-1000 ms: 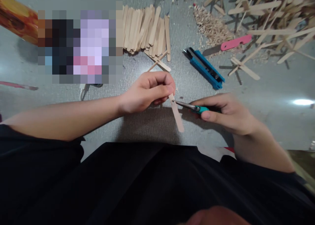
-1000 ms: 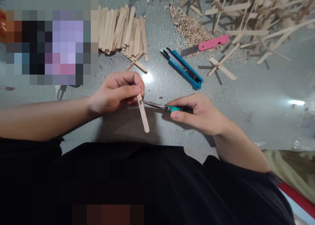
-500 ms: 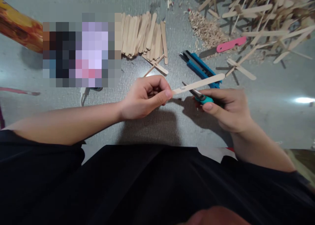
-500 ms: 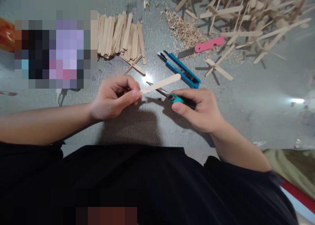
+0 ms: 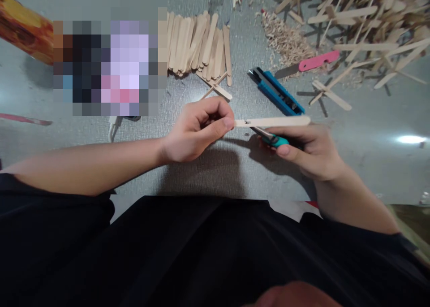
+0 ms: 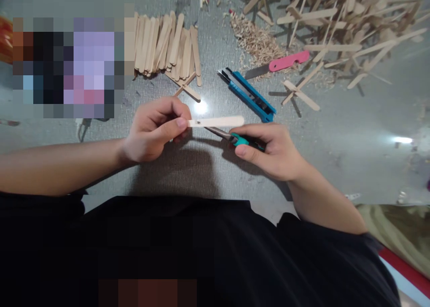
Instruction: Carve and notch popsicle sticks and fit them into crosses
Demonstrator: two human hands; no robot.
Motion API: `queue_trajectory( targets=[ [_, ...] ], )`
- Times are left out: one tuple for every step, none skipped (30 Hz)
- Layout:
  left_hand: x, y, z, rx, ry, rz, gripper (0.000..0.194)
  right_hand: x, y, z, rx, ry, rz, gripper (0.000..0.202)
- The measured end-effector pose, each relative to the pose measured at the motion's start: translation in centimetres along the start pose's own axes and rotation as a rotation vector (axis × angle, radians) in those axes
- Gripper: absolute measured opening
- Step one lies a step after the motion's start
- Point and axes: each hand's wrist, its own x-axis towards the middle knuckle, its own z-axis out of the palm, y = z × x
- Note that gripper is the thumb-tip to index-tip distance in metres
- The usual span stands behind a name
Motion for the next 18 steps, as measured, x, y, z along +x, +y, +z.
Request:
queue_trajectory(
  targets=[
    [-0.03, -0.03, 0.0, -0.006, -0.001, -0.014, 0.043, 0.06, -0.1, -0.05, 0.014, -0.026, -0.018, 0.032],
    [-0.06, -0.07, 0.01, -0.016, -0.001, -0.028, 0.043, 0.13, -0.19, -0.1, 0.025, -0.058, -0.033, 0.032],
    [-0.07, -0.1, 0.01, -0.028, -0.003, -0.042, 0.044, 0.2, -0.28, -0.16, 0.033, -0.095, -0.042, 0.032],
    [-0.08, -0.12, 0.02, -0.041, -0.004, -0.052, 0.044, 0.25, -0.35, -0.23, 0.038, -0.127, -0.039, 0.033],
    [-0.07, -0.13, 0.03, -0.053, -0.007, -0.059, 0.044, 0.28, -0.43, -0.29, 0.044, -0.155, -0.028, 0.033],
    [-0.04, -0.12, 0.03, -0.064, -0.01, -0.063, 0.044, 0.29, -0.5, -0.36, 0.053, -0.17, -0.016, 0.033],
    [0.01, -0.1, 0.04, -0.073, -0.011, -0.061, 0.044, 0.27, -0.57, -0.4, 0.061, -0.18, 0.0, 0.034],
    [0.07, -0.08, 0.05, -0.08, -0.015, -0.055, 0.043, 0.23, -0.63, -0.43, 0.064, -0.182, 0.015, 0.034],
    [0.14, -0.05, 0.05, -0.087, -0.023, -0.045, 0.043, 0.18, -0.69, -0.44, 0.064, -0.181, 0.03, 0.034],
    [0.2, -0.02, 0.04, -0.092, -0.032, -0.036, 0.043, 0.13, -0.72, -0.43, 0.062, -0.181, 0.043, 0.035],
    [0.26, 0.01, 0.03, -0.096, -0.041, -0.025, 0.044, 0.08, -0.73, -0.4, 0.06, -0.18, 0.052, 0.036],
    [0.29, 0.02, 0.02, -0.098, -0.046, -0.016, 0.044, 0.03, -0.7, -0.36, 0.058, -0.178, 0.064, 0.036],
    [0.31, 0.02, 0.01, -0.097, -0.049, -0.013, 0.044, -0.02, -0.63, -0.32, 0.061, -0.179, 0.07, 0.037],
    [0.29, 0.0, 0.0, -0.094, -0.05, -0.014, 0.045, -0.06, -0.53, -0.29, 0.069, -0.176, 0.075, 0.036],
    [0.26, -0.03, -0.01, -0.089, -0.049, -0.019, 0.045, -0.11, -0.41, -0.27, 0.078, -0.177, 0.083, 0.037],
    [0.21, -0.08, -0.02, -0.082, -0.046, -0.024, 0.046, -0.16, -0.3, -0.27, 0.089, -0.177, 0.088, 0.037],
    [0.15, -0.14, -0.03, -0.074, -0.042, -0.029, 0.046, -0.21, -0.2, -0.28, 0.097, -0.178, 0.093, 0.038],
    [0.1, -0.21, -0.05, -0.064, -0.04, -0.029, 0.046, -0.25, -0.13, -0.29, 0.099, -0.177, 0.096, 0.038]
  ],
)
